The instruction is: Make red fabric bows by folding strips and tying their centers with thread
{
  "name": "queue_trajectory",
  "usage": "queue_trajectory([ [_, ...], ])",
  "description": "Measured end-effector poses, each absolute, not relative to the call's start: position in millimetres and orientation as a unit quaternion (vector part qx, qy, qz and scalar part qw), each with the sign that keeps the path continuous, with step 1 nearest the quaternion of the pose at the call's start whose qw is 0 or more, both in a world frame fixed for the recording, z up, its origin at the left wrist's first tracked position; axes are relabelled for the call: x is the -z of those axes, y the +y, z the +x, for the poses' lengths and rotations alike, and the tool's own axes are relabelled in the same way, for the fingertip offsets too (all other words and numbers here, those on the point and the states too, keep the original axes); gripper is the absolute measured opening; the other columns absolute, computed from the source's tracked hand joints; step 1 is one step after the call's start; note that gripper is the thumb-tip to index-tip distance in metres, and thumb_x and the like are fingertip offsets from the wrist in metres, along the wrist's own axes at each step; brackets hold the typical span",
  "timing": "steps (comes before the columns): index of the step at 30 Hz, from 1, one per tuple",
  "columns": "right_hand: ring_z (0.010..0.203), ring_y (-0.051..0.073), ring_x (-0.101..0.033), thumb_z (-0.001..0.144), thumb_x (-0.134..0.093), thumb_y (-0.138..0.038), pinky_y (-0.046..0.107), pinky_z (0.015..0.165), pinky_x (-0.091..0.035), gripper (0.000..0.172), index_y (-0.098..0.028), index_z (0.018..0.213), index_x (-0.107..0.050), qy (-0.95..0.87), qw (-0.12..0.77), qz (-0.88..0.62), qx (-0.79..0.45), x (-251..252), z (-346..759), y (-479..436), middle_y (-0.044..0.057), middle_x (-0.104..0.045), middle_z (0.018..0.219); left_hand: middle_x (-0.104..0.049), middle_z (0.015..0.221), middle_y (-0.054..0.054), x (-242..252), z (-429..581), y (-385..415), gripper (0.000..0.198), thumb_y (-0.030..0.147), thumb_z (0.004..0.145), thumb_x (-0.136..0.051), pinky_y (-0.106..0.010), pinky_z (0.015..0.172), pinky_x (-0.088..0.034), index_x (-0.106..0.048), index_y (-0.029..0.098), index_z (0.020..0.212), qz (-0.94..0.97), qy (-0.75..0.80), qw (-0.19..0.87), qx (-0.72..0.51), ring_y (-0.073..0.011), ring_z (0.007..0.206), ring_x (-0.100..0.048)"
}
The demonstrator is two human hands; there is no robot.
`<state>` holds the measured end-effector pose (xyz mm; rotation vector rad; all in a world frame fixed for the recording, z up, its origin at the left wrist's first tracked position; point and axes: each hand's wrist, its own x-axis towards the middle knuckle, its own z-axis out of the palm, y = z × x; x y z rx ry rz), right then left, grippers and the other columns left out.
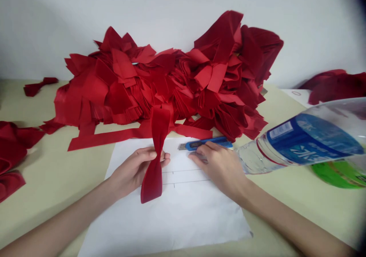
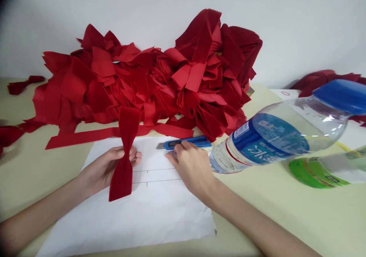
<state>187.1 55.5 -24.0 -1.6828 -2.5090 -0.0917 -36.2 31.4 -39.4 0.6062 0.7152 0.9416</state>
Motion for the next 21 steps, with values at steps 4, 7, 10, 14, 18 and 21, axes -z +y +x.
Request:
queue_trajectory([
  [4,0.071,0.018,-0.061,0.089,-0.049,-0.023,0.028,0.059,-0.036,0.019,-0.018,0.080,-0.065,-0.828,0.110,-0.548,-0.053,26,187,59,0.003,-0.066,0.085,-0.061,0.080,-0.004,38,-36,31,0.011,0.017,0.079,-0.061,-0.021,0.090,-0.046,-0.067,0.012,0.072,0.279,0.333,0.788,-0.435,-0.0138,0.089,-0.057],
  [7,0.076,0.016,-0.059,0.089,-0.050,-0.023,0.027,0.067,-0.040,0.014,-0.018,0.083,-0.062,-0.815,0.204,-0.504,-0.201,22,188,61,0.002,-0.065,0.087,-0.062,0.083,-0.004,40,-36,31,0.010,0.018,0.080,-0.061,-0.022,0.091,-0.046,-0.068,0.012,0.075,0.278,0.332,0.793,-0.429,-0.0134,0.089,-0.057],
  [10,0.075,0.014,-0.059,0.089,-0.052,-0.027,0.026,0.069,-0.043,0.014,-0.017,0.081,-0.060,-0.759,0.270,-0.458,-0.375,16,187,60,0.002,-0.064,0.080,-0.062,0.084,-0.005,40,-36,30,0.011,0.020,0.081,-0.061,-0.021,0.088,-0.046,-0.069,0.012,0.080,0.285,0.329,0.796,-0.422,-0.0134,0.088,-0.057],
  [14,0.057,0.010,-0.050,0.090,-0.050,-0.031,0.023,0.053,-0.039,0.022,-0.016,0.075,-0.056,-0.682,0.289,-0.416,-0.529,7,181,54,-0.001,-0.057,0.066,-0.063,0.084,-0.005,38,-33,28,0.012,0.020,0.082,-0.059,-0.020,0.078,-0.047,-0.068,0.012,0.080,0.290,0.332,0.795,-0.416,-0.0125,0.081,-0.057],
  [18,0.053,0.007,-0.037,0.088,-0.052,-0.029,0.022,0.048,-0.028,0.026,-0.016,0.066,-0.054,-0.690,0.296,-0.394,-0.530,-5,171,46,-0.003,-0.048,0.061,-0.063,0.085,-0.005,36,-29,27,0.012,0.021,0.082,-0.059,-0.020,0.074,-0.046,-0.068,0.012,0.082,0.299,0.337,0.790,-0.415,-0.0133,0.082,-0.056],
  [21,0.054,0.007,-0.037,0.089,-0.051,-0.028,0.022,0.048,-0.028,0.024,-0.016,0.068,-0.055,-0.703,0.270,-0.371,-0.543,-13,161,43,-0.003,-0.049,0.063,-0.061,0.075,-0.003,35,-27,27,0.015,0.024,0.084,-0.058,-0.020,0.065,-0.044,-0.067,0.013,0.080,0.322,0.348,0.781,-0.406,-0.0116,0.070,-0.053],
])
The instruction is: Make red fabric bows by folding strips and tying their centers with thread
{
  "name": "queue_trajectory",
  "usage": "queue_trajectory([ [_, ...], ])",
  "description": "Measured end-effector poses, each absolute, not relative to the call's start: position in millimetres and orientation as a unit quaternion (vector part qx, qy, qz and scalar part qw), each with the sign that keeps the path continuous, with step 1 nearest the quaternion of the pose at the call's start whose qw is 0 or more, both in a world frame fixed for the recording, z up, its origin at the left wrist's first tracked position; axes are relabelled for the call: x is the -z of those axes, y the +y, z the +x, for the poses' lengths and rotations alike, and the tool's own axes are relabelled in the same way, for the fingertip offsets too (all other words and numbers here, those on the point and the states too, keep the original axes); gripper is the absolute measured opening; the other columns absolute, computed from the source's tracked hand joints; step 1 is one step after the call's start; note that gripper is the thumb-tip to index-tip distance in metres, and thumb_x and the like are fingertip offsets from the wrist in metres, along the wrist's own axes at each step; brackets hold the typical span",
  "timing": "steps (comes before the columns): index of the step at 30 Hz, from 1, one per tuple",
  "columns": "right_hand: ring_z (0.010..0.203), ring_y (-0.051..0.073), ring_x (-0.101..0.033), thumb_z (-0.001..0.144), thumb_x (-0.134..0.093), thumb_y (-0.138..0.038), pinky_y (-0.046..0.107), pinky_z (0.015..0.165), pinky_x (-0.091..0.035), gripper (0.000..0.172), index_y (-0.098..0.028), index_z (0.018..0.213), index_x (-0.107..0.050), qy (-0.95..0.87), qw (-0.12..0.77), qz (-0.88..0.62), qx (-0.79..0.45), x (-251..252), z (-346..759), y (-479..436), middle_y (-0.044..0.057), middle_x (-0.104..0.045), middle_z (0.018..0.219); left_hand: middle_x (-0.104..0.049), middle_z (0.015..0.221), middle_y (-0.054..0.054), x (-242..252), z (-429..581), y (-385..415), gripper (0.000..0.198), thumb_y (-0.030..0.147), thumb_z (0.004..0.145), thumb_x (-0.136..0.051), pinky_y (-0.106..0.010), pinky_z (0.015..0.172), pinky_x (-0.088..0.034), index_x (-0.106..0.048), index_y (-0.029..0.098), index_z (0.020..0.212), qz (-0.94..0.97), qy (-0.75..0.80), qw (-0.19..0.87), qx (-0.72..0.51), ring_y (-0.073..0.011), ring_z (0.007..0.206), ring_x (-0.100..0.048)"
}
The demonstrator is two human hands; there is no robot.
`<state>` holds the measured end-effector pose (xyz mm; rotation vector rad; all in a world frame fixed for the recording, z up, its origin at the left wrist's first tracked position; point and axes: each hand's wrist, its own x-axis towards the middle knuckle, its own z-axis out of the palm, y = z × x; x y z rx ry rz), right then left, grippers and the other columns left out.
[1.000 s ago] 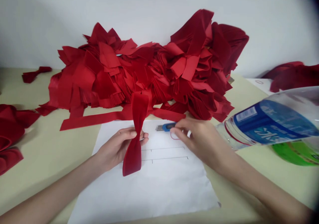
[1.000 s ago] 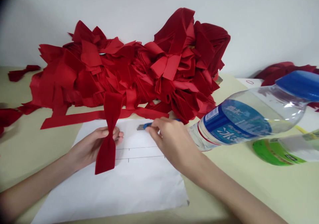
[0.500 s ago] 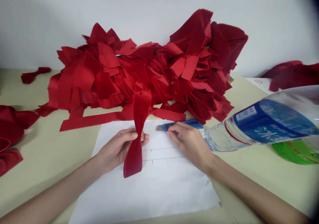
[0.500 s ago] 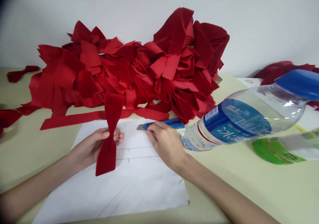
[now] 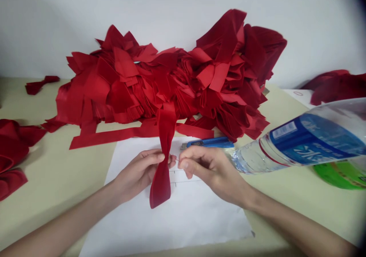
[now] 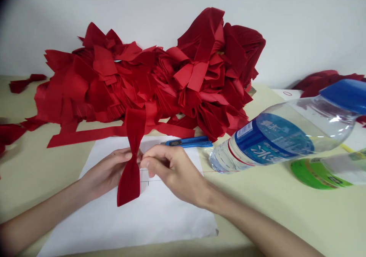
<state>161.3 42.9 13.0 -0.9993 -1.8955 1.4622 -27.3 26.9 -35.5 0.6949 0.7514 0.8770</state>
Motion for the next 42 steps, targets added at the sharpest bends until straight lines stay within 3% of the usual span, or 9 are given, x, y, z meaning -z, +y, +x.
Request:
queue_trajectory([
  [6,0.056,0.006,-0.040,0.088,-0.052,-0.024,0.019,0.049,-0.031,0.018,-0.015,0.073,-0.059,-0.732,0.214,-0.361,-0.537,-10,150,48,-0.004,-0.049,0.064,-0.054,0.064,0.001,33,-26,24,0.015,0.021,0.084,-0.057,-0.020,0.058,-0.038,-0.063,0.014,0.072,0.319,0.372,0.775,-0.400,-0.0089,0.061,-0.047],
  [12,0.054,0.005,-0.036,0.086,-0.054,-0.024,0.018,0.049,-0.031,0.019,-0.015,0.069,-0.057,-0.731,0.220,-0.389,-0.515,-3,151,51,-0.006,-0.044,0.061,-0.045,0.057,0.006,29,-23,20,0.018,0.020,0.083,-0.061,-0.019,0.054,-0.032,-0.062,0.015,0.066,0.337,0.385,0.759,-0.403,-0.0052,0.051,-0.034],
  [23,0.055,0.007,-0.040,0.083,-0.056,-0.030,0.020,0.049,-0.032,0.023,-0.014,0.067,-0.059,-0.743,0.163,-0.402,-0.510,-8,157,58,-0.003,-0.048,0.060,-0.055,0.068,-0.001,28,-25,22,0.022,0.027,0.079,-0.064,-0.028,0.066,-0.034,-0.061,0.015,0.061,0.411,0.423,0.717,-0.372,-0.0149,0.072,-0.046],
  [31,0.056,0.008,-0.042,0.078,-0.056,-0.026,0.021,0.049,-0.032,0.018,-0.015,0.065,-0.060,-0.745,0.139,-0.428,-0.493,-7,159,60,-0.003,-0.048,0.058,-0.043,0.056,0.004,25,-24,21,0.020,0.025,0.076,-0.066,-0.025,0.055,-0.028,-0.062,0.017,0.058,0.440,0.449,0.686,-0.367,-0.0105,0.058,-0.035],
  [38,0.057,0.009,-0.041,0.076,-0.054,-0.023,0.022,0.049,-0.030,0.015,-0.015,0.068,-0.063,-0.754,0.131,-0.436,-0.474,-1,160,57,-0.003,-0.046,0.059,-0.064,0.069,0.000,28,-23,19,0.005,0.024,0.072,-0.071,-0.025,0.066,-0.040,-0.073,0.019,0.070,0.437,0.478,0.663,-0.375,-0.0135,0.070,-0.052],
  [42,0.056,0.009,-0.039,0.076,-0.052,-0.022,0.022,0.048,-0.029,0.015,-0.015,0.066,-0.062,-0.754,0.133,-0.438,-0.471,-1,159,57,-0.003,-0.045,0.058,-0.067,0.071,-0.001,29,-22,18,0.009,0.021,0.067,-0.074,-0.026,0.068,-0.043,-0.075,0.020,0.077,0.427,0.499,0.652,-0.380,-0.0152,0.072,-0.056],
])
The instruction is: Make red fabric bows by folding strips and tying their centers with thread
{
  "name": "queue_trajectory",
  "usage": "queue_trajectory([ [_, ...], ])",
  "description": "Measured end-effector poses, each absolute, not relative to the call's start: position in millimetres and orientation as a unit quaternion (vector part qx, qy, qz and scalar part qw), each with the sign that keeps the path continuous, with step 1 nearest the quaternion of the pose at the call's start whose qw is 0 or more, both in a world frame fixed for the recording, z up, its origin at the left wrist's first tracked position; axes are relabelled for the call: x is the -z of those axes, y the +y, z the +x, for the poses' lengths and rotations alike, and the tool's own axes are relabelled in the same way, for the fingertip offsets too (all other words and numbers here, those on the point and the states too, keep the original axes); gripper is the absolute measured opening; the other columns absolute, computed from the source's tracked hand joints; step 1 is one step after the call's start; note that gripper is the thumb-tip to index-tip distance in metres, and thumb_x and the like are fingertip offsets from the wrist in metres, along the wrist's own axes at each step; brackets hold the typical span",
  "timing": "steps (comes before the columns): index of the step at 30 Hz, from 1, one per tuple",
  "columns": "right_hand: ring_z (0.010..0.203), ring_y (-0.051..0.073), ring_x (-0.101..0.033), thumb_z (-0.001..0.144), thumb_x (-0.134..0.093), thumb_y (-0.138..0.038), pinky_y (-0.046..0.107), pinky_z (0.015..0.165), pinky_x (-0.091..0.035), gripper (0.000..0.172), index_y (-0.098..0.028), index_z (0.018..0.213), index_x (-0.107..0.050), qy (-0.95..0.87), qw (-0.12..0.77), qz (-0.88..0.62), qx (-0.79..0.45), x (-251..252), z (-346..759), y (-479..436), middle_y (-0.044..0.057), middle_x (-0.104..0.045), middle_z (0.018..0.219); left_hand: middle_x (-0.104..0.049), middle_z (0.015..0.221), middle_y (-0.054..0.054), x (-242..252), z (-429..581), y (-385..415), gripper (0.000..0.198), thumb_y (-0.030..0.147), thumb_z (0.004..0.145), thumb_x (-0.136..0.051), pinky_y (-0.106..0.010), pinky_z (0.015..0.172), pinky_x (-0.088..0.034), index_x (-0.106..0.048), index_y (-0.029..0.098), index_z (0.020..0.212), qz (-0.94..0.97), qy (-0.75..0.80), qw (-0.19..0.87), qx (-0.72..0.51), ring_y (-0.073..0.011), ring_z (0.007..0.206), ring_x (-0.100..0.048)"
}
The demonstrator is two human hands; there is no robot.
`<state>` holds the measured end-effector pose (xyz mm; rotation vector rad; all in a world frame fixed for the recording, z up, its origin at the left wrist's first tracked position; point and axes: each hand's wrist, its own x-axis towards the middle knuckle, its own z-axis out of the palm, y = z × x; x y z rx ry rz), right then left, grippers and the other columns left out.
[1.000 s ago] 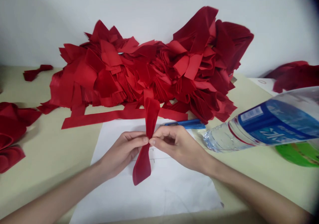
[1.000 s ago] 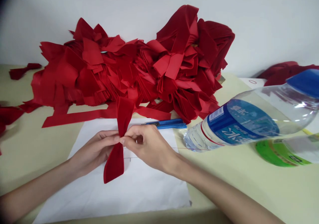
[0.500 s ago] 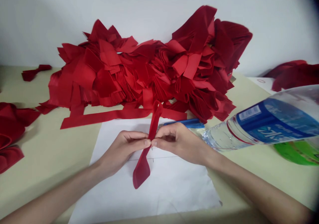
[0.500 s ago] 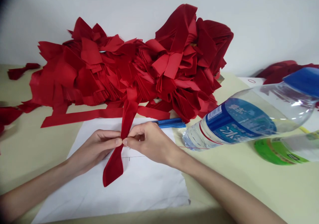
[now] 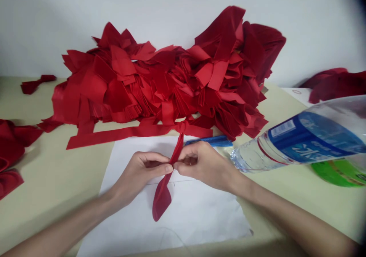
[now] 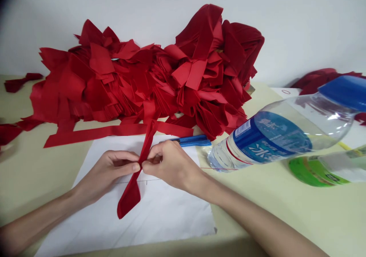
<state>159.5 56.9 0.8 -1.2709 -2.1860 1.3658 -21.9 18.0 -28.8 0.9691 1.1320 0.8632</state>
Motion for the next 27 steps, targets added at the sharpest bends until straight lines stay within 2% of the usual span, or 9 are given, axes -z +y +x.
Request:
queue_trajectory([
  [8,0.057,0.009,-0.041,0.072,-0.052,-0.017,0.021,0.050,-0.029,0.013,-0.015,0.062,-0.061,-0.763,0.140,-0.451,-0.441,-4,154,54,-0.003,-0.047,0.057,-0.067,0.071,-0.002,27,-19,16,0.007,0.021,0.066,-0.074,-0.026,0.066,-0.042,-0.073,0.018,0.072,0.399,0.518,0.650,-0.388,-0.0161,0.072,-0.056],
  [12,0.056,0.008,-0.044,0.076,-0.054,-0.019,0.021,0.051,-0.032,0.015,-0.015,0.063,-0.061,-0.764,0.161,-0.446,-0.437,-7,154,56,-0.003,-0.051,0.058,-0.060,0.065,0.001,24,-20,17,0.012,0.028,0.074,-0.070,-0.022,0.057,-0.036,-0.070,0.017,0.070,0.372,0.480,0.696,-0.383,-0.0105,0.062,-0.048],
  [16,0.055,0.008,-0.042,0.082,-0.055,-0.025,0.020,0.049,-0.031,0.017,-0.015,0.073,-0.065,-0.749,0.160,-0.402,-0.503,-15,159,62,-0.002,-0.053,0.061,-0.053,0.061,0.002,23,-24,19,0.018,0.031,0.076,-0.069,-0.021,0.050,-0.030,-0.066,0.015,0.068,0.329,0.449,0.745,-0.366,-0.0075,0.053,-0.040],
  [22,0.052,0.006,-0.035,0.083,-0.057,-0.026,0.020,0.045,-0.025,0.017,-0.014,0.075,-0.066,-0.720,0.160,-0.354,-0.575,-21,164,64,-0.004,-0.048,0.060,-0.060,0.070,-0.002,26,-25,18,0.017,0.030,0.075,-0.071,-0.020,0.060,-0.040,-0.068,0.013,0.074,0.288,0.407,0.782,-0.373,-0.0101,0.064,-0.051],
  [27,0.050,0.005,-0.031,0.083,-0.057,-0.024,0.020,0.043,-0.021,0.015,-0.014,0.076,-0.066,-0.708,0.148,-0.330,-0.606,-20,165,65,-0.005,-0.048,0.060,-0.059,0.067,-0.001,29,-25,16,0.016,0.028,0.073,-0.072,-0.019,0.062,-0.042,-0.068,0.014,0.073,0.281,0.391,0.787,-0.386,-0.0090,0.063,-0.050],
])
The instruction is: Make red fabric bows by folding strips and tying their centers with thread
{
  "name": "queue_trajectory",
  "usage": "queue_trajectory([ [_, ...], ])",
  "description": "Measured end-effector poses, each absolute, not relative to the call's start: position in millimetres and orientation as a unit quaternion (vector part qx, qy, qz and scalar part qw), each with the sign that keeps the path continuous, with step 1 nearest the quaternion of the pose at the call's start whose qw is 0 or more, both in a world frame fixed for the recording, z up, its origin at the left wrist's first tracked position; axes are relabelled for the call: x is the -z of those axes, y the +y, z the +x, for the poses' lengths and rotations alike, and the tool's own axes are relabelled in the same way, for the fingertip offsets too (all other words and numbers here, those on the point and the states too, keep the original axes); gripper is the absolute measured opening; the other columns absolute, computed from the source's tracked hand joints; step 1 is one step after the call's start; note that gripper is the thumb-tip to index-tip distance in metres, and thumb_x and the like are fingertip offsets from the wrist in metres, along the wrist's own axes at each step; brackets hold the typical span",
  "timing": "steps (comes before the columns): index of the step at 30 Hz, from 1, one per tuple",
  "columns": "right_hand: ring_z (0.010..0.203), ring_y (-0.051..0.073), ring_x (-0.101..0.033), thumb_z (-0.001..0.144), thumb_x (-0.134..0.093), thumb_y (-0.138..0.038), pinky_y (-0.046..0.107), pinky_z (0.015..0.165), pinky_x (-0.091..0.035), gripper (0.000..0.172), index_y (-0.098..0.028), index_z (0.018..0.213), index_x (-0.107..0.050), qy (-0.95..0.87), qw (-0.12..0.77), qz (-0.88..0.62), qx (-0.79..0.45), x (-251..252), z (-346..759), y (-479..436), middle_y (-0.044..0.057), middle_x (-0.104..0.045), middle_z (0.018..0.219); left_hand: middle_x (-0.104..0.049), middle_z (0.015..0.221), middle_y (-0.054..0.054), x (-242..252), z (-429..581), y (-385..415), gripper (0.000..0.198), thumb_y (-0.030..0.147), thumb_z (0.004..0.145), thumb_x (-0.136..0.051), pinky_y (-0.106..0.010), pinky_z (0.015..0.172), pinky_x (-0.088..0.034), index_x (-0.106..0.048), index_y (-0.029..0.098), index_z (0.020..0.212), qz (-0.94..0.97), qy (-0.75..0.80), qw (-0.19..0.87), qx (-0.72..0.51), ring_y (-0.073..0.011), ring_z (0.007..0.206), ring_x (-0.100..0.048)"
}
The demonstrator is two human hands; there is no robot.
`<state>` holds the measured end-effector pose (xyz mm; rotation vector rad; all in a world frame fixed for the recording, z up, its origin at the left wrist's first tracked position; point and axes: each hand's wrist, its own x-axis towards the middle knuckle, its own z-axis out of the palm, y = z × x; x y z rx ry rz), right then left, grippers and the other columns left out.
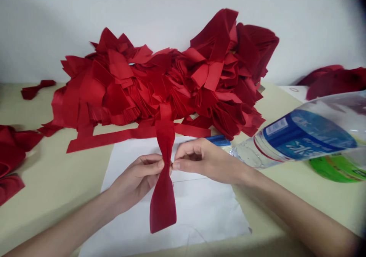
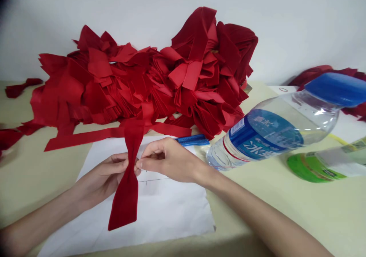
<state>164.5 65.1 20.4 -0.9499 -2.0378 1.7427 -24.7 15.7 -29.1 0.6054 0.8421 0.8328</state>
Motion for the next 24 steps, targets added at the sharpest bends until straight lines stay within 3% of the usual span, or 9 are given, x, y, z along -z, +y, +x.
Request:
queue_trajectory([
  [4,0.052,0.005,-0.031,0.084,-0.057,-0.028,0.020,0.044,-0.022,0.018,-0.014,0.077,-0.066,-0.711,0.138,-0.326,-0.608,-21,166,65,-0.004,-0.050,0.061,-0.058,0.067,-0.002,29,-24,15,0.014,0.027,0.071,-0.074,-0.022,0.063,-0.043,-0.071,0.015,0.075,0.276,0.381,0.791,-0.392,-0.0108,0.064,-0.051],
  [8,0.057,0.007,-0.041,0.085,-0.057,-0.030,0.021,0.049,-0.029,0.020,-0.014,0.079,-0.067,-0.708,0.136,-0.318,-0.616,-21,167,66,-0.001,-0.060,0.071,-0.059,0.068,-0.002,26,-24,15,0.012,0.026,0.072,-0.072,-0.022,0.061,-0.042,-0.072,0.015,0.076,0.271,0.371,0.801,-0.385,-0.0109,0.063,-0.050],
  [16,0.052,0.006,-0.038,0.082,-0.061,-0.035,0.021,0.045,-0.025,0.023,-0.013,0.082,-0.069,-0.730,0.063,-0.315,-0.604,-19,174,71,-0.003,-0.053,0.062,-0.062,0.063,-0.001,24,-23,14,0.011,0.024,0.070,-0.071,-0.021,0.059,-0.038,-0.071,0.014,0.066,0.293,0.335,0.822,-0.355,-0.0101,0.061,-0.051],
  [21,0.067,0.008,-0.054,0.081,-0.061,-0.022,0.019,0.060,-0.042,0.013,-0.015,0.089,-0.069,-0.704,0.046,-0.260,-0.660,-23,176,71,-0.001,-0.063,0.077,-0.069,0.068,-0.004,24,-21,10,0.010,0.020,0.065,-0.071,-0.025,0.068,-0.038,-0.075,0.014,0.072,0.312,0.307,0.853,-0.283,-0.0140,0.068,-0.056],
  [24,0.067,0.008,-0.055,0.074,-0.067,-0.016,0.017,0.059,-0.043,0.007,-0.014,0.080,-0.067,-0.688,0.033,-0.269,-0.673,-23,176,70,-0.003,-0.062,0.073,-0.069,0.065,-0.004,21,-19,7,0.010,0.014,0.061,-0.067,-0.027,0.067,-0.038,-0.075,0.014,0.066,0.328,0.301,0.863,-0.240,-0.0151,0.065,-0.056],
])
